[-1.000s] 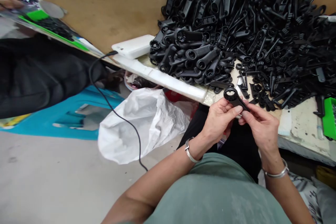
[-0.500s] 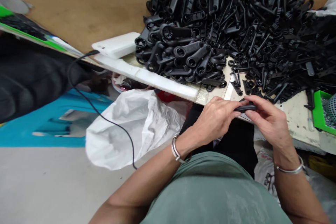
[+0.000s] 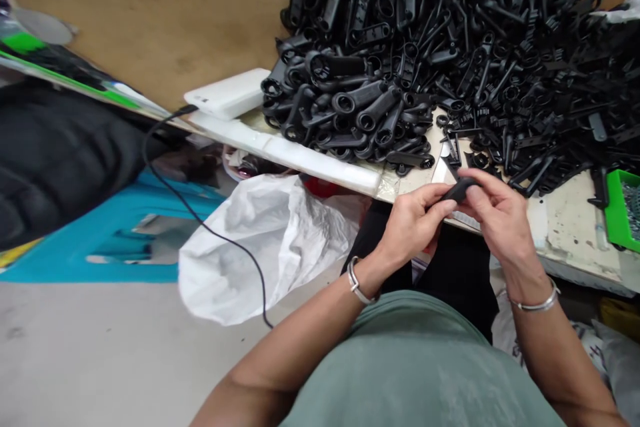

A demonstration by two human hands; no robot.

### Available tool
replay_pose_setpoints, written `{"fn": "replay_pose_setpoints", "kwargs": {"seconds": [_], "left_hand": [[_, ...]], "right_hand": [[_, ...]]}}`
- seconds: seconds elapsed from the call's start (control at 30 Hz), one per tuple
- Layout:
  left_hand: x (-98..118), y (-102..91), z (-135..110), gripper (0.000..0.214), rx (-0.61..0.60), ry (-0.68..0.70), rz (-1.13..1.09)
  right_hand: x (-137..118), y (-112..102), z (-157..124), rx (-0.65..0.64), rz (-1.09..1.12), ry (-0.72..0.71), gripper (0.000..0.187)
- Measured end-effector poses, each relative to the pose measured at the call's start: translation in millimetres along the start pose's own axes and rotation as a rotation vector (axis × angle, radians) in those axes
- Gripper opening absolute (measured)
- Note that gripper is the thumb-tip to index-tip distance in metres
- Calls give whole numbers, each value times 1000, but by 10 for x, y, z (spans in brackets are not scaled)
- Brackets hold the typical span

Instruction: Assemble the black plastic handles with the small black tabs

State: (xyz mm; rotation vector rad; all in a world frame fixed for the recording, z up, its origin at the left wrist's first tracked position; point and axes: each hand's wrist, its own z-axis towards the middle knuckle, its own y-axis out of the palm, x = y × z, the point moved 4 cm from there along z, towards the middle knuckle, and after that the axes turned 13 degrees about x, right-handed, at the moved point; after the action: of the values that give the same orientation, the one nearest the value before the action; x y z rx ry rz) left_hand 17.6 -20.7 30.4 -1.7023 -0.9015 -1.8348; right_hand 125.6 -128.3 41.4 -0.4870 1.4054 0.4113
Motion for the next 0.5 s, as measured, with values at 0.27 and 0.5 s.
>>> {"fn": "replay_pose_setpoints", "kwargs": {"seconds": [0.27, 0.5], "left_hand": [[68, -24, 26, 29, 77, -237, -578], [-47, -30, -78, 29, 64, -117, -333]], "right_hand": [[-56, 177, -206, 91, 4, -63, 32], [-37, 301, -167, 128, -225, -115, 17]]}}
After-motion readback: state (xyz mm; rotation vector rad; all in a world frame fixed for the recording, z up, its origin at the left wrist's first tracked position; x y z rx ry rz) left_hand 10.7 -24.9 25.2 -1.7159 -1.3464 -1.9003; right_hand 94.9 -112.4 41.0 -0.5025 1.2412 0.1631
